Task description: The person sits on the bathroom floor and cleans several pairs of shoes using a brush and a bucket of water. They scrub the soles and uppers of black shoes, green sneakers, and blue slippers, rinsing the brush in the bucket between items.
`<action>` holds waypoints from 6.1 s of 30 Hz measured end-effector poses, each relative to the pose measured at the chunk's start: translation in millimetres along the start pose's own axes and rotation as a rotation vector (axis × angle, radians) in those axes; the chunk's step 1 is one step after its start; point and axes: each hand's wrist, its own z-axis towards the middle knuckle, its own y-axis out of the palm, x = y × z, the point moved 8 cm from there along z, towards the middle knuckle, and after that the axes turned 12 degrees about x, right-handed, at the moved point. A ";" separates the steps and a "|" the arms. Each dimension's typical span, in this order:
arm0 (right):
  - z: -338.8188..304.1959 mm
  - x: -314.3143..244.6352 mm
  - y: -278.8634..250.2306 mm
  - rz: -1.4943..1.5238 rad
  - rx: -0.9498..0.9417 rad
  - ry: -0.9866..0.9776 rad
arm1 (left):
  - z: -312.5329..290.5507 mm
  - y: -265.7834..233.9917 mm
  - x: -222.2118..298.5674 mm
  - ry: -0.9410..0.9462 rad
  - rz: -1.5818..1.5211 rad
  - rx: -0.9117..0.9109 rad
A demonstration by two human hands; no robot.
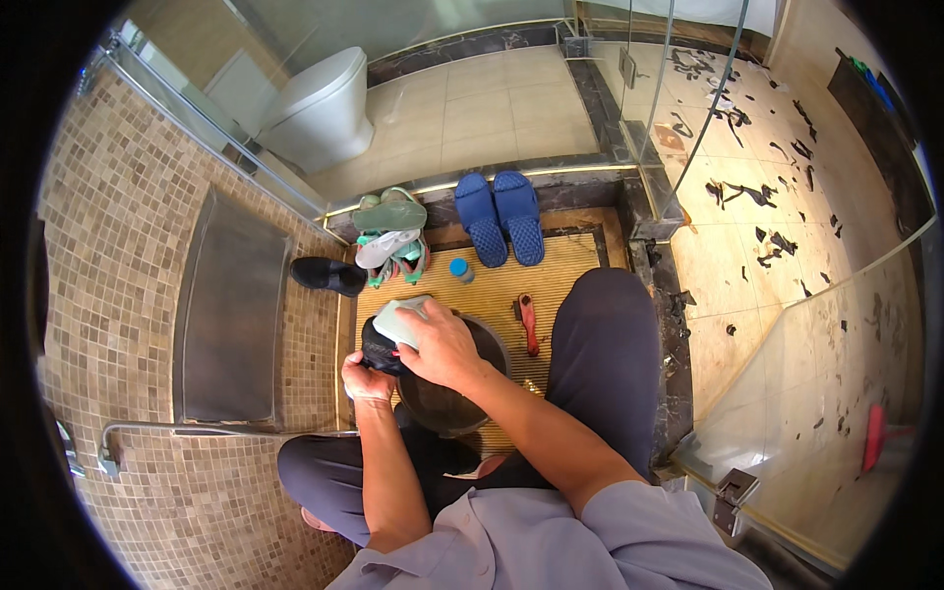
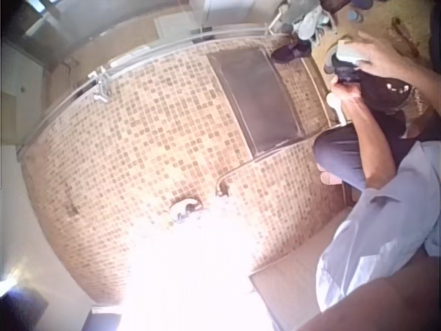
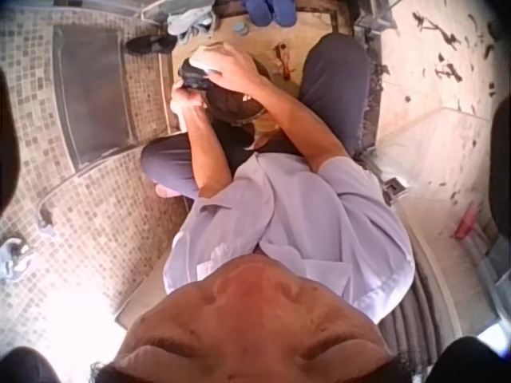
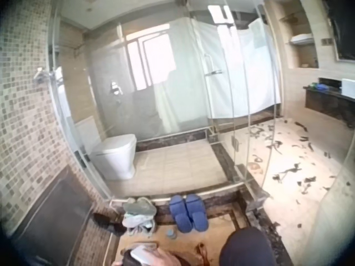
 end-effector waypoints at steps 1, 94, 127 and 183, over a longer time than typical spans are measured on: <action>-0.9 5.1 1.6 0.033 0.021 0.008 | -2.1 3.7 -0.3 -0.009 -0.005 0.000; 14.6 117.2 32.2 0.034 -0.056 0.422 | 33.9 -99.8 -174.0 -0.187 -0.172 1.013; 20.5 107.5 29.9 0.045 -0.028 0.422 | -51.4 16.5 -70.8 0.057 -0.262 0.245; 8.3 6.2 49.1 1.121 -0.473 0.610 | -44.3 33.0 -66.6 -0.024 -0.255 -0.151</action>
